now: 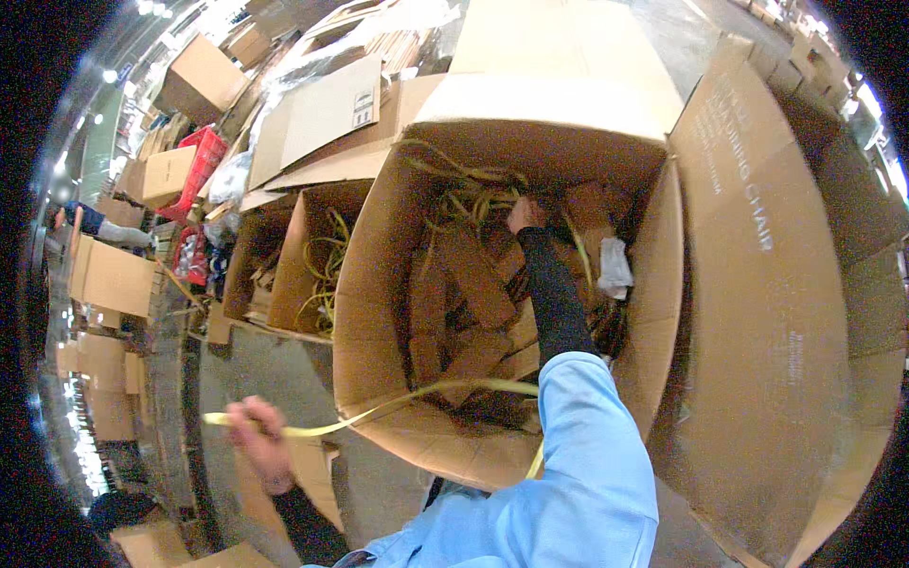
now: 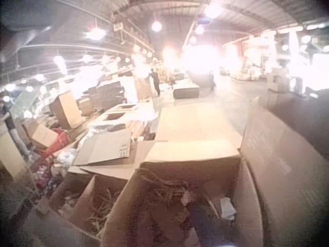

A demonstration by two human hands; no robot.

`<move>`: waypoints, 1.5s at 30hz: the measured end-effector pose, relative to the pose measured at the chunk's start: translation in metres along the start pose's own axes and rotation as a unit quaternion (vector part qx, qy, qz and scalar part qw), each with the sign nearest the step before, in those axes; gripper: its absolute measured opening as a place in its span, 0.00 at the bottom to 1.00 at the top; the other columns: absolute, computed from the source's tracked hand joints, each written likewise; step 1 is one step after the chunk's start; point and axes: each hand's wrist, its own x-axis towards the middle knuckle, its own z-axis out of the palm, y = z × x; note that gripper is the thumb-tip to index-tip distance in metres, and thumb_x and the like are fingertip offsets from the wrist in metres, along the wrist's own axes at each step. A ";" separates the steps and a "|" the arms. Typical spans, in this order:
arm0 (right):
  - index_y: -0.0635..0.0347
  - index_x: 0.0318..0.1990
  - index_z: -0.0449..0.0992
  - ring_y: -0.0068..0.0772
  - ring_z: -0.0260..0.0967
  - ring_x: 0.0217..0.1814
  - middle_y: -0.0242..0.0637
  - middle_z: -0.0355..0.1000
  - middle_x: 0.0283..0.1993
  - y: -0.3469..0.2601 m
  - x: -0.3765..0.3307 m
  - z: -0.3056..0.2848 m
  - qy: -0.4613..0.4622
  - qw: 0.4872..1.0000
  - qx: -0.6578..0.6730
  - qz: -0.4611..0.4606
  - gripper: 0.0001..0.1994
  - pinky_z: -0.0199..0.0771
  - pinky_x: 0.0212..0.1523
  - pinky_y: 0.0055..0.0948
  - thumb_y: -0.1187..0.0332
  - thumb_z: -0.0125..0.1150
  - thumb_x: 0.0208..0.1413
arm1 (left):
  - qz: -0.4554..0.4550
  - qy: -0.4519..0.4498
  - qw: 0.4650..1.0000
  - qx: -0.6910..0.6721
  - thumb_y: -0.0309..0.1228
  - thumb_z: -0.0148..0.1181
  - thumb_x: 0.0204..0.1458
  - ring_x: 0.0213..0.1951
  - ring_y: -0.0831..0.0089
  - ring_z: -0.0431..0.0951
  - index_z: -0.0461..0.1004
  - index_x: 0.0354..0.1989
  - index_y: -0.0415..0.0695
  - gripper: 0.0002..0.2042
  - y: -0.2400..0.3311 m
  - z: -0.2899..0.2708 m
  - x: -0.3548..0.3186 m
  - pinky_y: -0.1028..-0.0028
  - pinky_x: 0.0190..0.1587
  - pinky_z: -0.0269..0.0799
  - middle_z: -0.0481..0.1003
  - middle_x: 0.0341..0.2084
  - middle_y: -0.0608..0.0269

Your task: The person secures large cardboard boxes with yellow plastic strapping. They place cardboard corner protectors on box edges, wrap the strap around the box, and tie it off by hand. The person also retrieves additional straps from a nearby box and continues securing other boxes.

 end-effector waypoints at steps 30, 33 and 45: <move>0.68 0.49 0.77 0.23 0.75 0.43 0.38 0.79 0.42 -0.112 -0.290 -0.240 0.139 0.867 0.417 -0.237 0.19 0.75 0.47 0.24 0.81 0.61 0.46 | 0.029 -0.038 0.982 0.184 0.30 0.66 0.53 0.26 0.88 0.73 0.81 0.34 0.38 0.07 -0.037 0.147 0.073 0.83 0.28 0.67 0.80 0.24 0.65; 0.67 0.48 0.78 0.25 0.76 0.44 0.39 0.80 0.42 -0.092 -0.282 -0.245 0.124 0.883 0.407 -0.198 0.19 0.74 0.49 0.26 0.82 0.59 0.44 | 0.035 -0.041 0.998 0.035 0.29 0.66 0.53 0.26 0.87 0.72 0.81 0.35 0.37 0.08 -0.034 0.139 0.076 0.84 0.28 0.66 0.79 0.24 0.67; 0.66 0.46 0.77 0.23 0.71 0.41 0.34 0.75 0.39 -0.093 -0.326 -0.209 0.229 0.836 0.451 -0.211 0.19 0.71 0.45 0.23 0.85 0.60 0.42 | 0.058 -0.224 0.955 0.185 0.46 0.72 0.44 0.31 0.67 0.82 0.75 0.41 0.36 0.25 -0.027 0.187 0.064 0.69 0.35 0.75 0.80 0.30 0.53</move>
